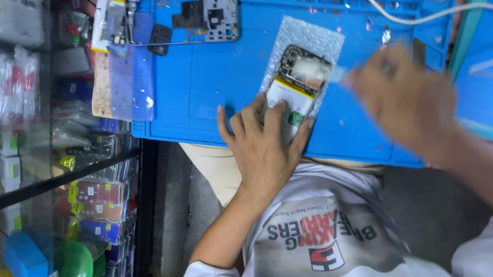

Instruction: The person disassembles a mobile phone on a blue mat. They use a prying tool to separate the internal components and a toothbrush to clean the circuit board and connectors. The person handles the battery, motherboard, and the phone frame.

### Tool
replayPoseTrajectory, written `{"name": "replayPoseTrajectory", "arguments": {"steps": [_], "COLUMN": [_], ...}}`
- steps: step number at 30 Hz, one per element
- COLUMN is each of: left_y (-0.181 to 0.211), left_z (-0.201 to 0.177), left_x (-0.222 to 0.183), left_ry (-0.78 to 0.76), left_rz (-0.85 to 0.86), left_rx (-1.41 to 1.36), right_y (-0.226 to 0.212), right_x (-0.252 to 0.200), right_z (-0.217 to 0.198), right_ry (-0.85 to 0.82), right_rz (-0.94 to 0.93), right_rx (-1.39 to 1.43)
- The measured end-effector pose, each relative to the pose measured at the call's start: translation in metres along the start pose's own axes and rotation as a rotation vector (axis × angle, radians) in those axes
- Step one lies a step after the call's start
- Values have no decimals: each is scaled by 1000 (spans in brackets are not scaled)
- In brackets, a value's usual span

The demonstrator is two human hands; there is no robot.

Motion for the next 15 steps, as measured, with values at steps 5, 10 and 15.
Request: {"name": "replayPoseTrajectory", "arguments": {"steps": [5, 10, 15], "left_y": [-3, -2, 0], "left_z": [5, 1, 2], "left_x": [-7, -4, -2], "left_ry": [-21, -3, 11], "left_rz": [5, -6, 5], "left_rx": [5, -21, -10], "right_y": [18, 13, -10], "right_x": [0, 11, -1], "right_z": [-14, -25, -20], "right_ry": [134, 198, 38], "right_rz": [-108, -186, -136], "right_rx": [-26, 95, 230]}}
Point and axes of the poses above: each hand's wrist, its own x-axis towards the middle knuckle, its own z-axis out of the palm, y = z × x, the point moved 10 cm from there along x, towards the middle knuckle, and after that the axes turned 14 degrees about x, right-handed, at the moved point
